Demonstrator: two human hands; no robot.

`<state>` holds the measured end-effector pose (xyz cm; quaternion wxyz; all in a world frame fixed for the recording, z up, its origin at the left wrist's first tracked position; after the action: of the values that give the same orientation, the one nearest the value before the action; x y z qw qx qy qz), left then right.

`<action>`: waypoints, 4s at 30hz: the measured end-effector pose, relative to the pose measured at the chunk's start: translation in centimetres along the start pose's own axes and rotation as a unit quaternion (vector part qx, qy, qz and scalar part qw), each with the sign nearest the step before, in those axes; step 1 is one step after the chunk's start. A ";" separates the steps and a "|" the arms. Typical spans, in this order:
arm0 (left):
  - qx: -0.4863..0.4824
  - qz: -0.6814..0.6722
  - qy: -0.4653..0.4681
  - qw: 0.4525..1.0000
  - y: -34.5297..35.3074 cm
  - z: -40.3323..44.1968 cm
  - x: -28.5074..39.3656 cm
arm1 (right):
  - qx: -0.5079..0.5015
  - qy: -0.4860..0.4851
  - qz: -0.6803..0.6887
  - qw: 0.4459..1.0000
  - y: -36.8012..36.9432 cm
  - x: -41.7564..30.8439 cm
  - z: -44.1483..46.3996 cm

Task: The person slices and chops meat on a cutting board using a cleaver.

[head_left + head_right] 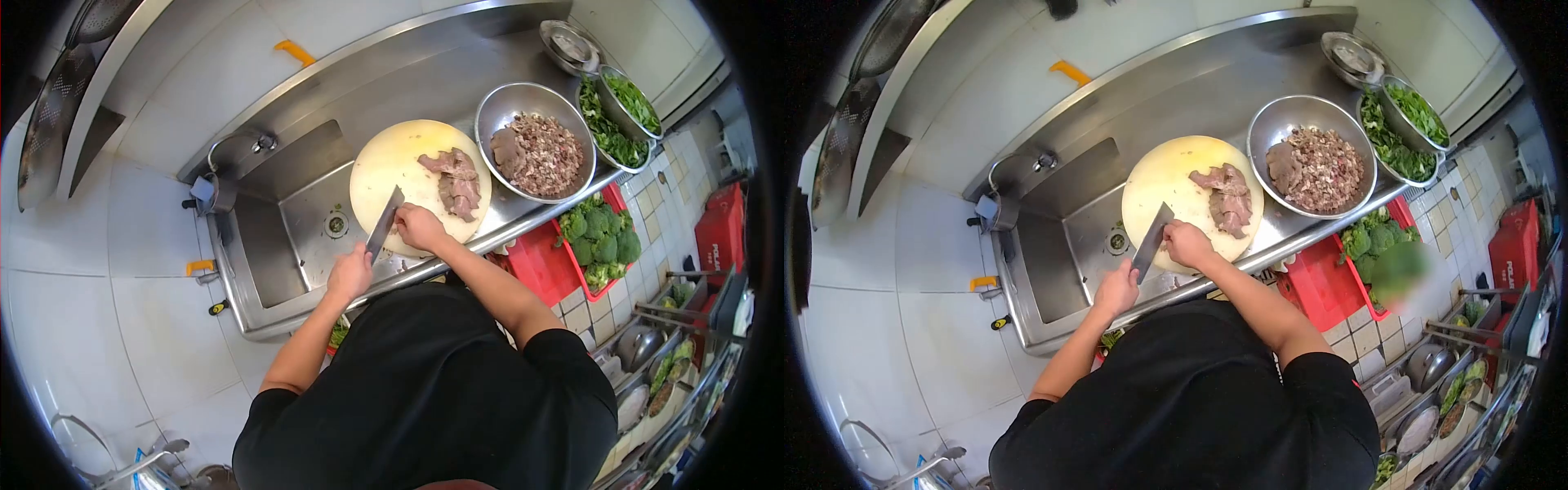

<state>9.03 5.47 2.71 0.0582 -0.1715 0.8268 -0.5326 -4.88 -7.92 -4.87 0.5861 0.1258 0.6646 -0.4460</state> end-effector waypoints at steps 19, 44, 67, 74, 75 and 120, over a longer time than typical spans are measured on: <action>-0.016 0.049 0.083 0.995 -1.7 1.1 0.0 | 0.114 -0.007 -0.140 0.984 2.0 -0.2 -2.3; 0.022 0.096 0.156 0.983 -0.2 2.4 0.8 | 0.056 0.078 -0.136 0.986 2.5 -0.2 -3.5; -0.483 -0.248 0.409 0.734 7.4 -3.7 14.8 | 0.780 0.181 -0.070 0.595 -3.8 -18.5 -40.3; -0.540 -0.074 0.591 0.595 8.6 -14.6 22.3 | 0.889 0.230 -0.148 0.368 4.2 -28.2 -51.7; -0.543 -0.068 0.603 0.580 8.4 -15.6 22.7 | 0.898 0.221 -0.161 0.345 4.9 -29.1 -52.5; -0.582 0.077 0.406 0.700 26.6 -20.2 22.3 | 0.899 0.305 0.169 0.266 18.2 -11.3 -65.1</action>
<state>-23.34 25.09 -10.72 -0.3539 0.1262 0.9257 0.0430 -32.58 54.68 -8.46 -0.0841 0.8087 -0.0668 -0.5783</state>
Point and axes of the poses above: each hand's wrist, its own z-axis towards the middle knuckle, its own y-axis out of the palm, x = y × z, the point moved 6 cm from there along z, towards the middle knuckle, and after that the axes turned 15 degrees about z, right-handed, at the moved point
